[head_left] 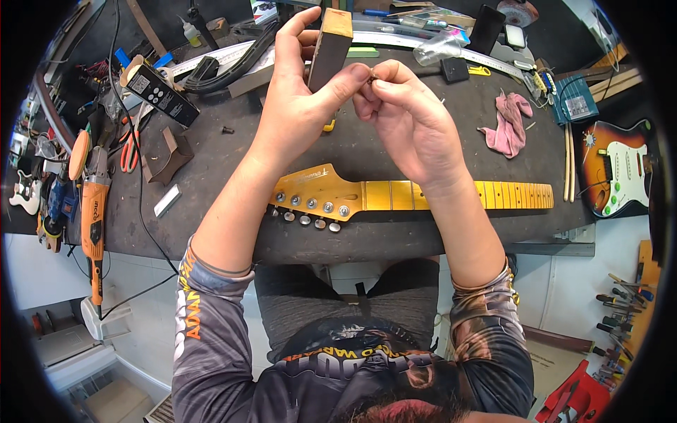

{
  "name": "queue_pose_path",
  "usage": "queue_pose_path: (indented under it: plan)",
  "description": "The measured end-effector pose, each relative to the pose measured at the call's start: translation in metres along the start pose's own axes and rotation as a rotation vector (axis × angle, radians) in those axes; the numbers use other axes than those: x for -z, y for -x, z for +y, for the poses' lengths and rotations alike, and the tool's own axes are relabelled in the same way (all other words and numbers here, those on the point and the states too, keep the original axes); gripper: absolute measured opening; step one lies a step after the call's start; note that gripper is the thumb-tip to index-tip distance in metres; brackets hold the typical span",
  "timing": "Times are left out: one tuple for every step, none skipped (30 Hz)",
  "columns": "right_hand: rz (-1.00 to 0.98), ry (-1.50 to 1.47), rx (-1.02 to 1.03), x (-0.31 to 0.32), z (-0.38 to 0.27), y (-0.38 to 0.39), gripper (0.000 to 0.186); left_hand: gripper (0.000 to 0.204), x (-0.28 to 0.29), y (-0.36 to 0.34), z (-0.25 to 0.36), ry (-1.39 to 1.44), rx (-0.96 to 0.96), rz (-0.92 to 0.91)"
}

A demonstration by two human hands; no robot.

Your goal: The person sands a small guitar nut by rubbing it against a sanding block held in their hands, then places the nut onto a guitar neck at a workbench.

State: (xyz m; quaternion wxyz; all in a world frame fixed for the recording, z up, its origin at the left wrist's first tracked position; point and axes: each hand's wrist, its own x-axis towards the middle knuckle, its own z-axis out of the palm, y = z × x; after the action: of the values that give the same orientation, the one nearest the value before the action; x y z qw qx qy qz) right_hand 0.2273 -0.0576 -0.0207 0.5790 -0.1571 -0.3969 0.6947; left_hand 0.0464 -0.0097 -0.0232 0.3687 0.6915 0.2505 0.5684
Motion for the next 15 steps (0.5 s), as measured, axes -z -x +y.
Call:
queue_pose_path:
  plan:
    - [0.012,0.087,0.034,0.001,0.000,-0.001,0.015,0.076,0.000,0.000,0.001,0.005,0.017,-0.008]
    - [0.024,0.173,0.067,0.001,0.000,-0.002,0.015,0.076,0.000,0.001,0.001,0.005,0.017,-0.009]
    - [0.025,0.173,0.069,0.000,0.001,-0.001,0.015,0.076,0.000,0.002,0.001,0.004,0.019,-0.005]
    - [0.055,0.253,0.113,-0.002,0.000,-0.001,0.014,0.076,-0.001,0.002,0.001,0.003,0.021,0.000]
    - [0.085,0.333,0.157,-0.003,0.000,-0.001,0.014,0.076,-0.001,0.002,0.002,0.002,0.021,-0.001]
    - [0.086,0.334,0.158,-0.003,0.000,-0.001,0.014,0.074,-0.003,0.002,0.002,0.053,0.033,0.009]
    - [0.096,0.323,0.158,-0.003,-0.001,-0.001,0.014,0.073,-0.004,0.002,0.003,0.104,0.045,0.019]
    - [0.105,0.312,0.158,-0.003,-0.001,-0.001,0.015,0.073,-0.004,0.003,0.003,0.104,0.044,0.017]
    - [0.105,0.313,0.159,-0.002,-0.001,0.000,0.015,0.072,-0.004,0.004,0.002,0.068,0.044,-0.002]
    - [0.110,0.333,0.169,-0.002,0.000,-0.001,0.016,0.072,-0.003,0.004,0.002,0.031,0.044,-0.021]
    - [0.114,0.354,0.180,-0.002,0.000,-0.001,0.016,0.072,-0.004,0.004,0.001,0.031,0.043,-0.021]
    - [0.114,0.353,0.180,-0.004,0.000,-0.001,0.016,0.071,-0.003,0.003,0.000,0.030,0.035,-0.009]
    - [0.142,0.438,0.219,-0.008,0.000,0.000,0.017,0.070,-0.003,0.002,0.000,0.029,0.027,0.003]
    - [0.171,0.523,0.259,-0.011,0.000,0.000,0.017,0.070,-0.002,0.002,0.001,0.028,0.027,0.004]
    - [0.172,0.522,0.260,-0.011,0.000,0.001,0.017,0.070,-0.002,0.002,0.001,0.039,0.038,0.003]
